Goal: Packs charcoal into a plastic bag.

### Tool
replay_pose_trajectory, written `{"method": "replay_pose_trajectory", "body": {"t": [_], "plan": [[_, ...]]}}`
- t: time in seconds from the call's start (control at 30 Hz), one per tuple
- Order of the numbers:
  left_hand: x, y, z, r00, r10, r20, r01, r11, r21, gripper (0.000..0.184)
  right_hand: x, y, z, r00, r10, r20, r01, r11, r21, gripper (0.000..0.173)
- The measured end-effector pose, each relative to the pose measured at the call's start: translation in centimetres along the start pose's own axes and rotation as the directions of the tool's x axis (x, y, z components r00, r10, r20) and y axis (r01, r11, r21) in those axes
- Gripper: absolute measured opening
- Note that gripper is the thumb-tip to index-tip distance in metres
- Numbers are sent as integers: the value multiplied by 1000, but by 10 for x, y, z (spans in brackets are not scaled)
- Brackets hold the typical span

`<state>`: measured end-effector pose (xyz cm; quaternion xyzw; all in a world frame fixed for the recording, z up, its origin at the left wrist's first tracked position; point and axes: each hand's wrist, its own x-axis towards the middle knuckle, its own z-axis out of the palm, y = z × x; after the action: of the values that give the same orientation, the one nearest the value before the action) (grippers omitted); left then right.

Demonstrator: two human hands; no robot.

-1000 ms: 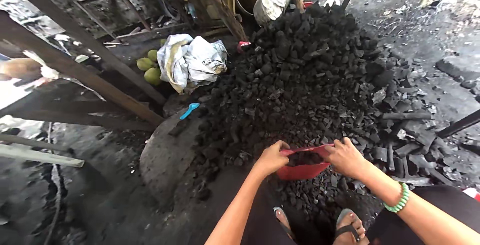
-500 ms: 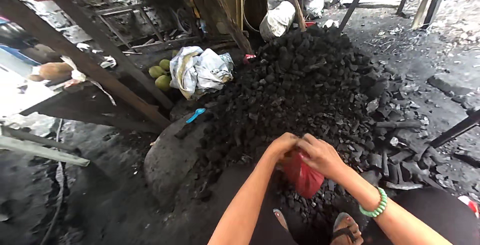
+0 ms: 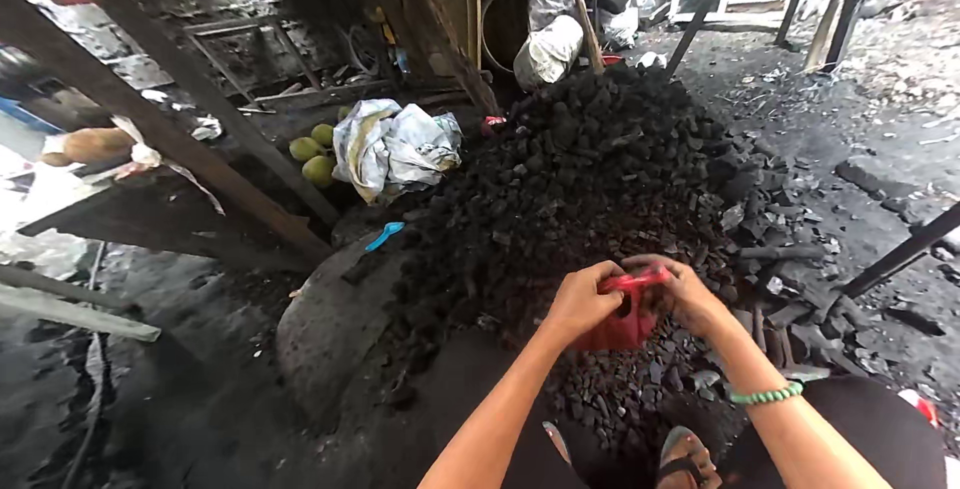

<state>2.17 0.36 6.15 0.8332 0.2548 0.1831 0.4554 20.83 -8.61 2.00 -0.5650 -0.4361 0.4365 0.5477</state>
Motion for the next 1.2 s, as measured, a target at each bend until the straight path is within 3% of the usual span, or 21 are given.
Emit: {"method": "replay_pose_trajectory", "body": {"t": [0.07, 0.13, 0.2, 0.27, 0.3, 0.33, 0.37, 0.4, 0.43, 0.5, 0.57, 0.67, 0.73, 0.8, 0.87, 0.93, 1.0, 1.07, 1.1, 1.17, 1.2], "plan": [[-4, -7, 7, 993, 104, -62, -90, 976, 199, 18, -5, 20, 10, 998, 62, 2, -61, 980, 190, 48], [-10, -15, 14, 944, 306, -123, -239, 891, 385, 25, -4, 22, 26, 977, 173, -122, -142, 963, 229, 51], [-9, -33, 25, 810, 568, -145, -389, 705, 593, 28, -1, 19, 41, 937, 273, -217, -215, 943, 255, 53], [-8, -46, 29, 728, 676, -111, -429, 576, 696, 16, -3, 19, 44, 957, 216, -194, -155, 945, 287, 39], [-11, -44, 30, 765, 638, -92, -413, 594, 690, 9, -4, 22, 41, 975, 149, -167, -97, 954, 285, 30], [-17, -35, 29, 861, 505, -66, -354, 687, 634, 10, -6, 24, 40, 983, 94, -156, -50, 963, 266, 27], [-23, -19, 24, 960, 279, -17, -231, 826, 515, 17, -7, 23, 39, 987, 59, -147, -28, 978, 208, 30], [-24, -2, 17, 997, 3, 75, -29, 940, 341, 24, -9, 21, 39, 989, 36, -141, -16, 990, 138, 30], [-23, 9, 11, 962, -211, 175, 189, 972, 136, 27, -12, 20, 41, 989, 11, -145, -2, 998, 63, 26], [-23, 13, 12, 862, -419, 284, 492, 826, -275, 19, -18, 22, 50, 978, -47, -201, 36, 998, -57, 17], [-23, 11, 19, 791, -513, 332, 597, 534, -598, 18, -23, 27, 59, 955, -85, -283, 61, 994, -93, 18], [-26, 9, 32, 757, -556, 343, 513, 181, -839, 27, -29, 39, 69, 914, -147, -379, 137, 989, -53, 28], [-29, 8, 35, 753, -564, 337, 446, 62, -893, 29, -35, 45, 72, 889, -240, -389, 242, 969, -45, 28], [-34, 5, 33, 777, -546, 313, 431, 99, -897, 31, -43, 51, 69, 867, -382, -322, 360, 924, -127, 49], [-40, 4, 28, 816, -504, 283, 453, 253, -855, 41, -48, 51, 68, 811, -516, -278, 428, 845, -320, 63], [-44, 6, 23, 825, -490, 281, 488, 368, -791, 46, -49, 51, 67, 777, -551, -304, 426, 816, -390, 46], [-48, 10, 24, 860, -454, 232, 477, 558, -679, 41, -47, 49, 67, 799, -479, -364, 378, 870, -315, 29], [-50, 12, 23, 928, -336, 162, 371, 879, -300, 32, -43, 48, 65, 831, -388, -398, 323, 920, -222, 31], [-50, 18, 18, 939, -289, 188, 294, 956, 2, 35, -40, 49, 63, 827, -390, -404, 310, 917, -251, 33], [-48, 38, 19, 893, -355, 277, 193, 857, 478, 49, -35, 51, 59, 780, -530, -334, 339, 805, -487, 30], [-49, 45, 22, 868, -400, 294, 162, 788, 594, 52, -33, 52, 57, 745, -618, -250, 367, 693, -620, 25]]}}
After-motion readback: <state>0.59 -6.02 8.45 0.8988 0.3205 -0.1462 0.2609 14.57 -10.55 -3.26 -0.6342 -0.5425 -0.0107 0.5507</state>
